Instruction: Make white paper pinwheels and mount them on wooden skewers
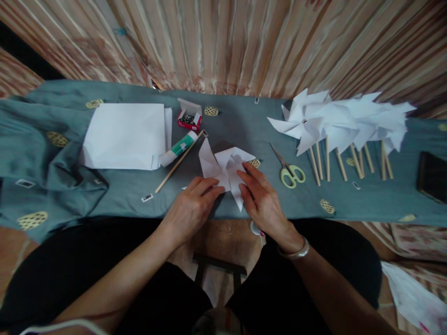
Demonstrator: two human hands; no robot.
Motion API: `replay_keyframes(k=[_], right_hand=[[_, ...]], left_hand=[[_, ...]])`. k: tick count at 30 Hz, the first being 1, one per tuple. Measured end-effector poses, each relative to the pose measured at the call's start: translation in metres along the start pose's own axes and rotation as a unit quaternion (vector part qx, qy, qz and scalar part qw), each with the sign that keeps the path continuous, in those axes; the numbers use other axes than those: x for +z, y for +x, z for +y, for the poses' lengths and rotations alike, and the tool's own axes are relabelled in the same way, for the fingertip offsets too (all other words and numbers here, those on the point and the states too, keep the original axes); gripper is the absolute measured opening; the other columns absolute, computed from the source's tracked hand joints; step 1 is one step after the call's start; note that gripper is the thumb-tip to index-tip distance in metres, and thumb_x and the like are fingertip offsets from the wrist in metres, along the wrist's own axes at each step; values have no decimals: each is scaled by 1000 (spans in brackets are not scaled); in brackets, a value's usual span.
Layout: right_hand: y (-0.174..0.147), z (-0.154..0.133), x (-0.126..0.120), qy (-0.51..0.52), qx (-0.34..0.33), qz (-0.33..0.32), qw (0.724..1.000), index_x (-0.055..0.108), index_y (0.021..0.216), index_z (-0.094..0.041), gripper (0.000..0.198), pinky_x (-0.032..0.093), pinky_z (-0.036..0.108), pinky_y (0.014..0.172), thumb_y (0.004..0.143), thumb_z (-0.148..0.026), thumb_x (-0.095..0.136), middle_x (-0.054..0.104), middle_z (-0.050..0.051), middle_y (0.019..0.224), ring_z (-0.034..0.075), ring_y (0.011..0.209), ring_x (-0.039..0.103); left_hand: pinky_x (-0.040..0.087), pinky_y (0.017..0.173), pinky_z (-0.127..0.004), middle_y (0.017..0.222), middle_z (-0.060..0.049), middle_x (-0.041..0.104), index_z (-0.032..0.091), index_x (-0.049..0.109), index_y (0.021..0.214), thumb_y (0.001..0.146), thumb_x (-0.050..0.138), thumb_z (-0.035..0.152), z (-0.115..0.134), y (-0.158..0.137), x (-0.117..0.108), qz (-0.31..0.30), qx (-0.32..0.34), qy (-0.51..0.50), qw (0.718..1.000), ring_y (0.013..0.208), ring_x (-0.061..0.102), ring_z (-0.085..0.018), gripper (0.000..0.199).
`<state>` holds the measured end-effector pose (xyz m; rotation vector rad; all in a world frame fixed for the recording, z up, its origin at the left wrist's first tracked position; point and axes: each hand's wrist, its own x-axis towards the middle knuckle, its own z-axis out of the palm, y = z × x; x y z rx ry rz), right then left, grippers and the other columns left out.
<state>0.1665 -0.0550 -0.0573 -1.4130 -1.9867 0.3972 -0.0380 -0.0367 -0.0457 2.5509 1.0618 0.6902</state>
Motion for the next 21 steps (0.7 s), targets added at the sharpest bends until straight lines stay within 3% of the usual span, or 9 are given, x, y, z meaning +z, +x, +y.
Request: replay_keyframes(k=[8,21], right_hand=[[0,0,1,-11,-4,-8,1000,54,131,-14,37,44,51,108,97,-18,40,56,17,134,26,129,50],[-3,-3,1,-98,-84,-65,989,47,137,-11,42,42,49,110,96,-13,41,54,17,137,28,134,43]], left_hand=[[59,81,-38,104,-11,68,13,67,108,91,52,8,-4,3,3,26,-29,-59,998,93,61,-21,23],[58,79,-40,105,-12,68,13,66,110,91,51,12,-6,2,9,22,-43,-44,998,92,61,-22,24]])
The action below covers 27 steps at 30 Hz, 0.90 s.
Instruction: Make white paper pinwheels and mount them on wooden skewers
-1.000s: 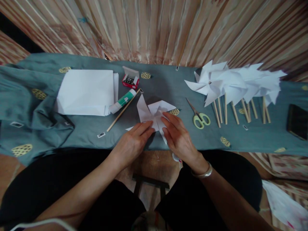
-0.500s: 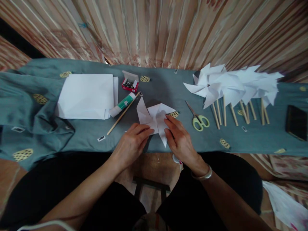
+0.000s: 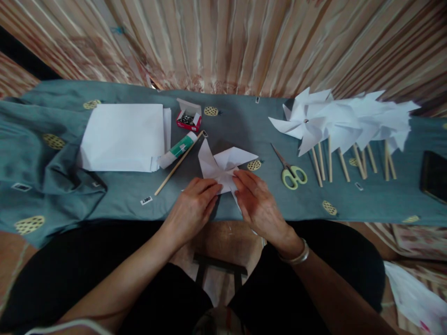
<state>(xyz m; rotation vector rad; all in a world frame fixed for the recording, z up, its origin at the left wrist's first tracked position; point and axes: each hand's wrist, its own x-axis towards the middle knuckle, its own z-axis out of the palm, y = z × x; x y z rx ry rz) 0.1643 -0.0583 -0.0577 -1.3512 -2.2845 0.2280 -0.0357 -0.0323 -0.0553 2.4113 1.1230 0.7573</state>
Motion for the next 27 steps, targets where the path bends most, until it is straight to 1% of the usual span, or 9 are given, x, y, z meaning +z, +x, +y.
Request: replay_keyframes(k=[4,9,13,17,20,27], right_hand=[[0,0,1,-20,-14,-28,999,47,138,-11,45,42,50,109,93,-11,42,53,17,138,30,134,43],[2,-2,2,-21,-4,-29,999,46,140,-14,47,42,51,108,94,-12,42,54,15,139,29,133,44],[5,-7,0,-30,8,-37,999,47,139,-13,43,43,51,107,97,-19,42,54,17,139,30,132,45],[6,-9,-1,-40,10,-50,998,47,139,-12,44,42,50,107,98,-26,44,53,18,140,31,132,44],[7,-10,-2,-47,7,-55,997,49,137,-8,44,42,50,106,98,-29,44,53,19,140,32,132,44],[7,-12,-2,-36,17,-60,997,48,137,-10,46,42,52,107,99,-34,43,53,19,140,32,134,43]], left_hand=[[58,81,-42,108,-13,66,11,64,112,91,51,12,0,0,1,-4,2,22,1000,94,61,-24,24],[59,80,-42,109,-13,65,13,63,111,91,50,12,2,0,0,-5,5,26,1000,95,62,-24,24],[58,83,-42,114,-13,64,14,64,110,91,50,11,2,0,0,-9,3,35,999,98,62,-24,24],[58,84,-43,113,-15,64,10,64,109,91,49,11,2,0,1,-17,4,40,999,98,61,-25,23],[58,84,-42,114,-16,64,9,63,110,90,50,9,2,0,1,-20,5,40,999,98,61,-25,24],[58,84,-42,116,-14,63,13,62,112,91,49,9,2,0,1,-14,3,18,1000,100,61,-24,26]])
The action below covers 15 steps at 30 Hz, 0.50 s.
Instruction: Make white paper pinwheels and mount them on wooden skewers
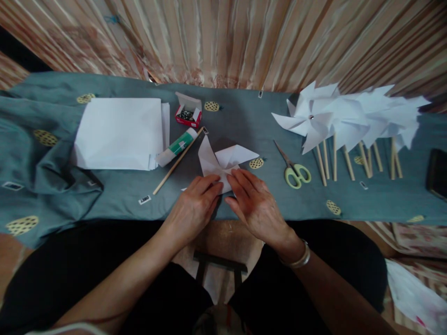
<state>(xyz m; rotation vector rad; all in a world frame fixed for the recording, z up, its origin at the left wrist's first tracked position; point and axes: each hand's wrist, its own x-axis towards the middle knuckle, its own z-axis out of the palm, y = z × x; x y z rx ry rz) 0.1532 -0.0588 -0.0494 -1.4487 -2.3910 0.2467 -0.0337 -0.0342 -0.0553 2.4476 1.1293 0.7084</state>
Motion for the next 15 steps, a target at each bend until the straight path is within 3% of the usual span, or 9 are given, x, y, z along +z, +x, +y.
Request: replay_keyframes(k=[15], right_hand=[[-1,0,1,-7,-9,23,1000,55,129,-5,44,44,50,107,99,-35,43,56,22,135,32,132,45]], left_hand=[[57,89,-41,116,-16,63,6,61,115,90,51,8,-1,1,3,13,16,5,1000,103,60,-25,27]])
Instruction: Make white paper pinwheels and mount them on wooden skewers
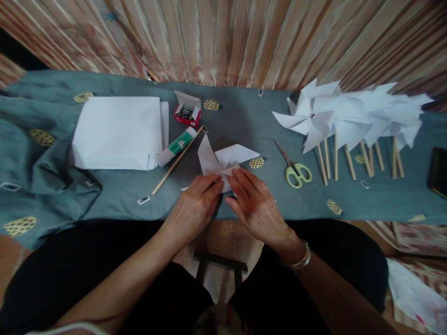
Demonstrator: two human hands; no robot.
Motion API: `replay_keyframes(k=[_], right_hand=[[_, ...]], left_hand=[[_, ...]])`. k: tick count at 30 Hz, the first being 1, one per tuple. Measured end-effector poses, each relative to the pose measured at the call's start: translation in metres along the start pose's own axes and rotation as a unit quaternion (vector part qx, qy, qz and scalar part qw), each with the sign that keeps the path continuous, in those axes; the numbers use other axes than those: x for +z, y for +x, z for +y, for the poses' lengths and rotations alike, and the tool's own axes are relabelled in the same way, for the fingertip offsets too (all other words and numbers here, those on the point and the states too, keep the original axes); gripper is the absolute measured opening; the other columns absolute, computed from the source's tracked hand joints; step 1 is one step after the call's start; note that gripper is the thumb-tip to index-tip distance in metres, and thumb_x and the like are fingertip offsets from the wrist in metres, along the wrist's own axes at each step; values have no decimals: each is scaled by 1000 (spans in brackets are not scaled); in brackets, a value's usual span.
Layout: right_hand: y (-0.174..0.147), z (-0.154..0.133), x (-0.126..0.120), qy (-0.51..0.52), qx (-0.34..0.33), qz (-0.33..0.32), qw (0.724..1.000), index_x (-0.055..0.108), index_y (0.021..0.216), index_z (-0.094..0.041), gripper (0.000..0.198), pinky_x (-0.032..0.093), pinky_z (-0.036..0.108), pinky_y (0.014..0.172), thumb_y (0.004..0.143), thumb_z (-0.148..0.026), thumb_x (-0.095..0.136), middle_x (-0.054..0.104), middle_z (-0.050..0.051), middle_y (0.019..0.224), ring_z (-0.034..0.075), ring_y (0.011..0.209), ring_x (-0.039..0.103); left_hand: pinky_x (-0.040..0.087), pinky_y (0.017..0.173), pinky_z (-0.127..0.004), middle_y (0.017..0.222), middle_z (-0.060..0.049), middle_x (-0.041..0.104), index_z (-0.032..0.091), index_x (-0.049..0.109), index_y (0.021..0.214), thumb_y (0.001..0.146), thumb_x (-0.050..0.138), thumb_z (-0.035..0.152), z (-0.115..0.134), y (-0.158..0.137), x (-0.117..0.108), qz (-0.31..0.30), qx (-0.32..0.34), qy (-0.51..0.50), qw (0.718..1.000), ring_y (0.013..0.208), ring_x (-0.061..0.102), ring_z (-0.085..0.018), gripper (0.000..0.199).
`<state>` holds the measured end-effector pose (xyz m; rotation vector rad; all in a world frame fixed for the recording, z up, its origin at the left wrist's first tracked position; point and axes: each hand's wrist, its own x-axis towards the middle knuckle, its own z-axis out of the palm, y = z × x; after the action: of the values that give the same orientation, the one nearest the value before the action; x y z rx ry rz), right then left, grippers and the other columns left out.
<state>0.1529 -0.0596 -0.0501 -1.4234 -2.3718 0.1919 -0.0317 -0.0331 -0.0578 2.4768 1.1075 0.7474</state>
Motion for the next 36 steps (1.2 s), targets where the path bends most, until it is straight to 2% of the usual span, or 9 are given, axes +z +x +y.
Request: replay_keyframes(k=[6,11,16,20,29,36], right_hand=[[3,5,1,90,22,71,993,55,129,-11,35,47,48,104,99,-24,43,63,17,126,27,125,53],[14,15,1,154,106,132,974,67,112,-17,25,49,47,101,96,-22,48,65,14,120,25,115,60],[24,23,4,236,164,147,946,72,94,-22,16,51,42,96,91,-23,57,70,8,108,21,105,65],[26,25,7,260,192,143,935,73,88,-22,11,53,39,89,87,-22,62,70,7,105,21,101,66],[25,26,10,257,213,139,933,74,88,-22,12,50,41,95,85,-20,63,70,8,107,22,104,65],[26,22,8,246,211,135,936,74,90,-20,12,49,41,97,85,-19,62,70,9,109,22,105,64]], left_hand=[[58,88,-41,115,-16,63,8,61,114,90,50,9,0,0,2,12,0,10,1000,103,61,-25,26],[58,87,-43,115,-16,63,7,61,114,89,52,9,0,1,3,17,4,16,1000,101,60,-26,26],[58,87,-42,116,-15,62,9,59,115,89,52,8,1,2,3,19,6,15,1000,102,60,-25,27],[58,87,-43,117,-16,62,8,58,116,90,50,7,0,2,5,23,13,9,1000,103,59,-25,27],[56,92,-44,121,-16,59,9,54,121,91,50,5,-2,1,9,36,11,17,999,108,57,-25,31],[55,92,-43,121,-18,58,5,52,123,90,50,4,-3,-2,12,31,13,11,999,109,54,-26,33]])
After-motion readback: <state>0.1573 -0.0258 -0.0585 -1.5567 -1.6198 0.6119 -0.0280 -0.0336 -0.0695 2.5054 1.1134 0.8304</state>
